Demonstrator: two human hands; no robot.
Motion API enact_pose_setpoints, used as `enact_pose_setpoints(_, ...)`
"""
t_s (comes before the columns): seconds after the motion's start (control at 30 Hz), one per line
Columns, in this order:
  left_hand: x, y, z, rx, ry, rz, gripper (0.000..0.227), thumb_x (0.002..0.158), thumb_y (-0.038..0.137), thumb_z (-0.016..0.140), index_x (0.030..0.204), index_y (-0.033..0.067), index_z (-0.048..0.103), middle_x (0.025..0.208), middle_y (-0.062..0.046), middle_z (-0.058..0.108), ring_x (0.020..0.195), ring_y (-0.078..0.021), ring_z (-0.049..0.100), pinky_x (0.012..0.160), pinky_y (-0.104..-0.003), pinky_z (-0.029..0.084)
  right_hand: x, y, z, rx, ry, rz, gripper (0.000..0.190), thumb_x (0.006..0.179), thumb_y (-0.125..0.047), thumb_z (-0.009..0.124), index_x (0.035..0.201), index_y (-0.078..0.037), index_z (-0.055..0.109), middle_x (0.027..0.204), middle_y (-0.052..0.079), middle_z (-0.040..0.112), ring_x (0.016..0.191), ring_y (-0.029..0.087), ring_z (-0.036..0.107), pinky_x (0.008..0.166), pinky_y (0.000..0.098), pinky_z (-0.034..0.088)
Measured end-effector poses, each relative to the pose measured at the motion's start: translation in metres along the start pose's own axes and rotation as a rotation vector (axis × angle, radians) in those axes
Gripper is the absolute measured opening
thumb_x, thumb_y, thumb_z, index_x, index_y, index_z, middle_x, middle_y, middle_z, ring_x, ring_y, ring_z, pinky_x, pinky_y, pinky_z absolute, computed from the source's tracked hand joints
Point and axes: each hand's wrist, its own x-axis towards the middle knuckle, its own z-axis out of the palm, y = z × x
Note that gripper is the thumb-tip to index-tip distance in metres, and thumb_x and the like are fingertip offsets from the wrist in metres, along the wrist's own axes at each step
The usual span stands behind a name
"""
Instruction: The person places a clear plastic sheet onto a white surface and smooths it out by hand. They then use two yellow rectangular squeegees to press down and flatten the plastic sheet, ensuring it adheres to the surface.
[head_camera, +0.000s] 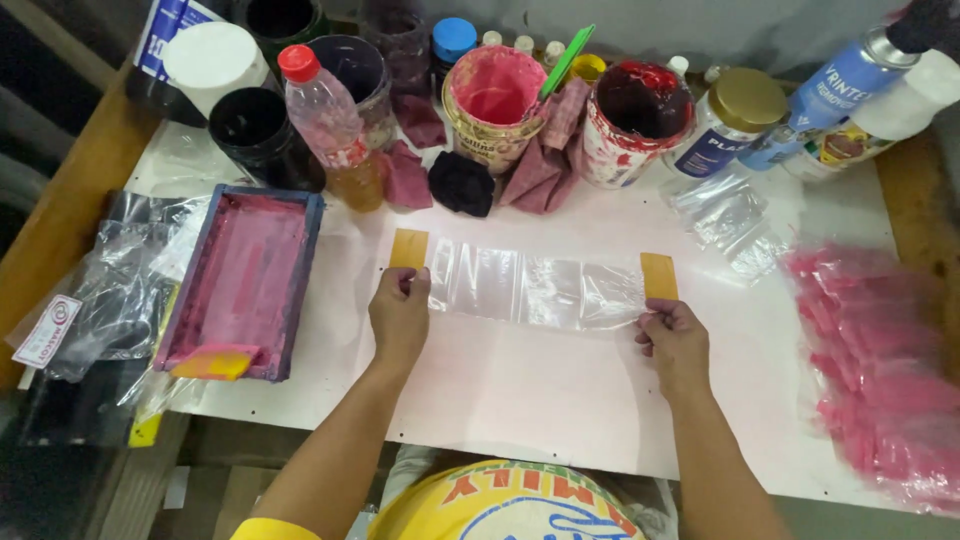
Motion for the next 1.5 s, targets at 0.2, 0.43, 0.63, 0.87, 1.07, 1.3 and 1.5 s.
enact_pose_setpoints(0.2,0.001,-0.062,0.051,0.226,0.294,1.061,0.050,0.091,0.034,0.074,0.128,0.0048,0.058,0.115,-0.015,0.053,0.107,-0.0371,0.059,0.089,-0.044,0.053,0.010,0.016,-0.004,0.081,-0.007,0.004,0.023,0.097,-0.007,0.064,0.119,0.002,0.063,0.077,0.010,0.063,0.059,0.015,0.060,0.049,0.0229,0.052)
enact_pose_setpoints(0.43,-0.053,-0.054,0.147,0.391,-0.183,1.214,0.042,0.087,0.036,0.076,0.119,0.0082,0.072,0.105,-0.013,0.066,0.099,-0.0334,0.064,0.074,-0.042,0.054,0.002,0.002,-0.001,0.095,-0.022,-0.006,0.024,0.097,-0.007,0.063,0.118,0.002,0.062,0.073,0.009,0.059,0.057,0.014,0.058,0.046,0.0212,0.051)
enact_pose_setpoints(0.63,-0.060,-0.026,0.198,0.645,-0.462,1.077,0.037,0.093,0.036,0.067,0.115,0.0074,0.072,0.098,-0.011,0.067,0.093,-0.0272,0.064,0.076,-0.039,0.053,-0.007,-0.011,-0.001,0.083,-0.011,0.050,0.025,0.096,-0.011,0.067,0.119,-0.001,0.064,0.073,0.009,0.062,0.057,0.016,0.061,0.046,0.0234,0.052)
enact_pose_setpoints(0.87,-0.056,-0.007,0.207,0.521,-0.528,0.703,0.022,0.100,0.022,0.058,0.100,0.0068,0.074,0.085,-0.009,0.066,0.081,-0.0255,0.068,0.068,-0.035,0.055,-0.001,-0.002,-0.003,0.096,-0.030,0.060,0.027,0.095,-0.011,0.070,0.119,-0.002,0.065,0.074,0.010,0.065,0.056,0.017,0.062,0.046,0.0242,0.052)
enact_pose_setpoints(1.07,-0.025,0.013,0.180,0.130,-0.380,0.191,0.022,0.097,0.028,0.062,0.098,0.0099,0.074,0.087,-0.013,0.072,0.088,-0.0331,0.072,0.078,-0.044,0.056,-0.008,-0.014,-0.001,0.045,-0.009,0.055,0.030,0.093,-0.010,0.070,0.121,0.000,0.064,0.075,0.012,0.065,0.056,0.019,0.062,0.046,0.0253,0.053)
enact_pose_setpoints(1.3,0.029,0.002,0.102,-0.541,-0.070,-0.048,0.009,0.099,0.015,0.058,0.094,0.0085,0.063,0.079,-0.007,0.073,0.061,-0.0117,0.067,0.052,-0.018,0.048,-0.018,-0.027,0.003,-0.192,0.076,0.055,0.031,0.091,-0.008,0.071,0.120,-0.001,0.068,0.078,0.014,0.070,0.056,0.020,0.067,0.047,0.0285,0.055)
enact_pose_setpoints(1.5,0.011,0.021,0.041,-0.613,-0.040,0.046,0.009,0.101,0.012,0.056,0.093,0.0093,0.059,0.095,-0.008,0.076,0.077,-0.0132,0.073,0.066,-0.019,0.055,-0.018,-0.004,0.009,-0.122,0.249,-0.082,0.028,0.103,-0.026,0.064,0.119,-0.004,0.070,0.095,0.015,0.070,0.069,0.025,0.065,0.061,0.0351,0.054)
